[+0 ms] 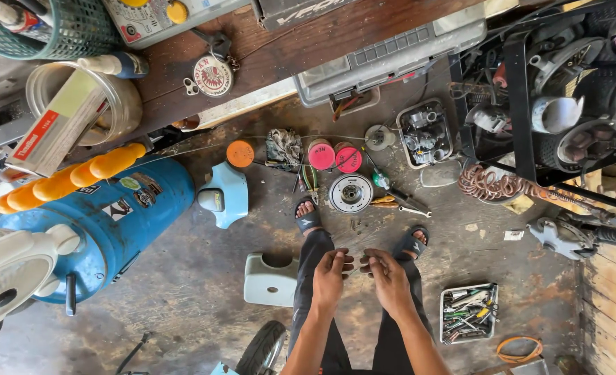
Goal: The person works on a light blue scooter in a repair workshop, reaching into the handlebar and body panels, then handles small bolts and parts at a cluttered workbench, sorting fasteners into a plastic organizer box. They then sit on the floor and fit components onto the scooter's clutch/flywheel assembly by hand.
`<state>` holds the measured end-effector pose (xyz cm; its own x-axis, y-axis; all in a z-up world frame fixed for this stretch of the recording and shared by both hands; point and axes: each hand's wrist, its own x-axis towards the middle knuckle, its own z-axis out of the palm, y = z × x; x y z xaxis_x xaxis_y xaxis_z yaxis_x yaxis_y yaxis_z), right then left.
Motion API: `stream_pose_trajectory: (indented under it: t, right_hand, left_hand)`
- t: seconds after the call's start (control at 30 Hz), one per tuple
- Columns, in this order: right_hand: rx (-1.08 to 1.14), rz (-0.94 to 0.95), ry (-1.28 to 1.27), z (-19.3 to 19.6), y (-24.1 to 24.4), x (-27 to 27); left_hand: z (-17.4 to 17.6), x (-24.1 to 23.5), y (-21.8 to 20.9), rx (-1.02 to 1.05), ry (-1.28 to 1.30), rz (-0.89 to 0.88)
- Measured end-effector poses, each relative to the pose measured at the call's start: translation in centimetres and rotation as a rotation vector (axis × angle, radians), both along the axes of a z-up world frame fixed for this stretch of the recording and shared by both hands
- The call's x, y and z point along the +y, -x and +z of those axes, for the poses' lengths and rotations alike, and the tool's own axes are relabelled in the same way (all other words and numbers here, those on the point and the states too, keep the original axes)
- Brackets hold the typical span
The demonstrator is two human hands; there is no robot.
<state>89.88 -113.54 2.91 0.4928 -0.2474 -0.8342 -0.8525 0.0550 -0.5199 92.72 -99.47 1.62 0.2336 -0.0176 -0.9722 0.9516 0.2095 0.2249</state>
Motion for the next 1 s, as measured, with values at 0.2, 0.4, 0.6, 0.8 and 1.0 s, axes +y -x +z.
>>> stream_pose_trajectory:
  t: [0.2, 0.4, 0.6, 0.8, 1.0]
  right_hand:
    - [-0.011, 0.004, -0.040, -0.2, -0.1, 0.2]
    - [-0.003, 0.052, -0.026, -0.8, 1.2, -0.1]
    - [-0.023, 0.260, 0.113, -1.9, 2.4, -0.2]
    - [-0.050, 0.316, 0.130, -3.6, 2.7, 0.1]
    - [-0.092, 0.341, 0.158, -2.8, 2.3, 0.5]
  left_hand:
    - [-1.8, 0.7, 0.6, -0.134, 0.028, 0.073]
    - [2.0, 2.1, -2.4, -0.019, -0.216, -0.220]
    - [-6.1, 3.8, 4.1, -0.104, -0.305, -0.223]
    - [-4.2, 5.5, 2.4, -0.220, -0.294, -0.315]
    - [-4.1, 5.5, 1.1, -0.334, -0.338, -0.368]
